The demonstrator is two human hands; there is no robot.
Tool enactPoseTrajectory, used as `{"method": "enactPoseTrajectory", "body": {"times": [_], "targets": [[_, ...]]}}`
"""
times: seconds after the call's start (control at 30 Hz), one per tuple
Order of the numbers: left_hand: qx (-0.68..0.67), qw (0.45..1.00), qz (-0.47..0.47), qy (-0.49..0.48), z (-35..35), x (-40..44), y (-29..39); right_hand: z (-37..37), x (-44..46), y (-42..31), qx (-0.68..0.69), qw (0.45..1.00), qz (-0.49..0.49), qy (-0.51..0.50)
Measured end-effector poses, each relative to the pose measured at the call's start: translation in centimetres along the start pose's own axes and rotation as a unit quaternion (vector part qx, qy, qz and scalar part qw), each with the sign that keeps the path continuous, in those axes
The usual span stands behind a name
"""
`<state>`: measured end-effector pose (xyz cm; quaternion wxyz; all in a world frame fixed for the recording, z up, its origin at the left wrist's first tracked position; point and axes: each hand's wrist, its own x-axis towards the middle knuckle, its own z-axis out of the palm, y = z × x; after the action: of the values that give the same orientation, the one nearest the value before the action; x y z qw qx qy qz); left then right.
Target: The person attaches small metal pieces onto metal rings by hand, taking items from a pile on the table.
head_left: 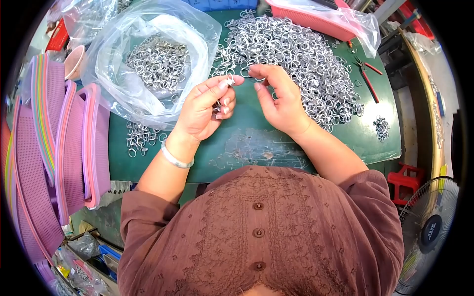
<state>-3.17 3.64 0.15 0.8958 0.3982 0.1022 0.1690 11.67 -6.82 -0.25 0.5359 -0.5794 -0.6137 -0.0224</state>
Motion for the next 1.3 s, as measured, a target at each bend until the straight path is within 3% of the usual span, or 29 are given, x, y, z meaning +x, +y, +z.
{"method": "enactPoseTrajectory", "body": {"times": [0.27,0.53,0.63,0.77,0.9,1.0,1.23,1.3], "targets": [[-0.004,1.000,-0.012,0.012,-0.1,0.1,-0.2,-0.3,0.5,-0.1,-0.028,0.994,-0.098,-0.043],[0.089,0.994,-0.001,0.061,0.7,0.0,-0.2,0.0,0.5,-0.2,-0.044,0.992,-0.096,-0.063],[0.048,0.997,-0.005,0.053,0.3,0.0,0.1,0.0,0.7,-0.3,-0.005,0.996,-0.078,-0.042],[-0.101,0.991,0.080,0.033,-1.6,0.1,1.5,0.2,0.6,0.0,0.015,0.999,-0.013,-0.042],[-0.162,0.976,0.148,0.008,-3.3,0.0,2.8,0.9,0.3,0.4,-0.038,0.989,0.010,-0.146],[-0.154,0.975,0.150,0.050,-3.3,-0.2,3.0,1.6,0.6,0.1,-0.063,0.972,0.025,-0.226],[-0.102,0.973,0.143,0.147,-2.0,-0.2,2.8,3.7,1.4,0.9,-0.120,0.958,-0.036,-0.259],[-0.104,0.979,0.126,0.124,-2.4,-0.2,2.7,3.8,1.5,1.0,-0.116,0.958,-0.026,-0.261]]}}
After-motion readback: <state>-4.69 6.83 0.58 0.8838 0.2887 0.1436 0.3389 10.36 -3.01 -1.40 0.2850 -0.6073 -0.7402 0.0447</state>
